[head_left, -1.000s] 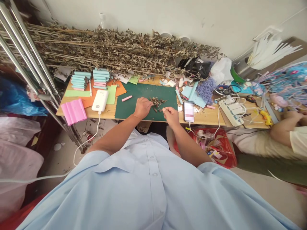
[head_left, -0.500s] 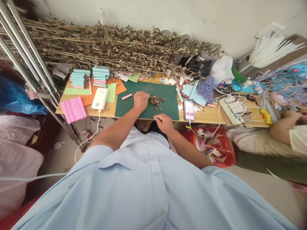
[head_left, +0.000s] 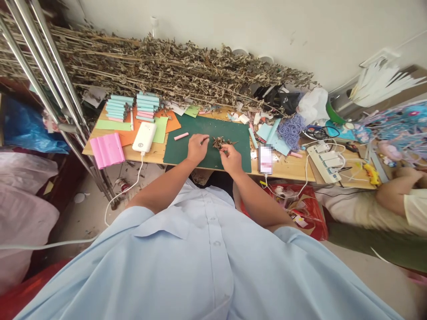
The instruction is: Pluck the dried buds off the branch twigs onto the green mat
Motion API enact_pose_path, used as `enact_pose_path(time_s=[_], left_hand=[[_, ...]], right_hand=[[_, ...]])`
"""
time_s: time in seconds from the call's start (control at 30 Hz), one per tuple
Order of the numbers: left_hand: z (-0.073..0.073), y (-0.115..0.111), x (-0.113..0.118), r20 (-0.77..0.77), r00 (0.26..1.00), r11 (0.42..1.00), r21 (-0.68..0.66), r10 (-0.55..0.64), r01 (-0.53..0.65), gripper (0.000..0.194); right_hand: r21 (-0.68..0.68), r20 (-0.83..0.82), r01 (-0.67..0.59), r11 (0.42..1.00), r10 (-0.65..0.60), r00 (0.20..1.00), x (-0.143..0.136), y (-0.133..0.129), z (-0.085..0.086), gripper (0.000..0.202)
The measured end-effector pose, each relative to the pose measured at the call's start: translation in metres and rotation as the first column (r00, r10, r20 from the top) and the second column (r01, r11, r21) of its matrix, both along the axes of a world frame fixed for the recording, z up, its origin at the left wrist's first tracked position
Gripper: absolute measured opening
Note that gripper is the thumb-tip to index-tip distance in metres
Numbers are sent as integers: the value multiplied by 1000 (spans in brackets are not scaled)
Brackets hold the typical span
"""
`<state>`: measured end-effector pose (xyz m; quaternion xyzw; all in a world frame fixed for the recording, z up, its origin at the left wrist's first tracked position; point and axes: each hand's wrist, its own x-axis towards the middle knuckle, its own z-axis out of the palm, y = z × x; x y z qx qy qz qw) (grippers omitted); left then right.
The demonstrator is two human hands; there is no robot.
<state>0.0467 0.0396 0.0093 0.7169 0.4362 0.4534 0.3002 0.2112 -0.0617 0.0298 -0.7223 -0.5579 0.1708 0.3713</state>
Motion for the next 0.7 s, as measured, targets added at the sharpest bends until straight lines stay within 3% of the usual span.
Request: enact_pose_path(time_s=[0.13, 0.27, 0.53, 0.63, 0.7], left_hand=[[8, -18, 6, 105, 984, 977, -140, -147, 161, 20], [17, -25, 17, 166, 960, 951, -178, -226, 254, 15], [10, -19, 19, 27, 980, 960, -196, -199, 201, 17], [6, -13, 13, 18, 997, 981, -175, -80, 82, 17], [5, -10, 8, 54, 998, 980, -198, 14, -3, 17]], right_hand=[[-2, -406, 88, 996, -82, 910, -4, 7, 2, 46], [-6, -498, 73, 997, -66, 865, -8, 10, 7, 50], [35, -435, 90, 995, -65, 898, 3, 17, 2, 44], [17, -293, 90, 996, -81, 953, 4, 13, 2, 39], [19, -151, 10, 1000, -7, 988, 3, 7, 4, 35]])
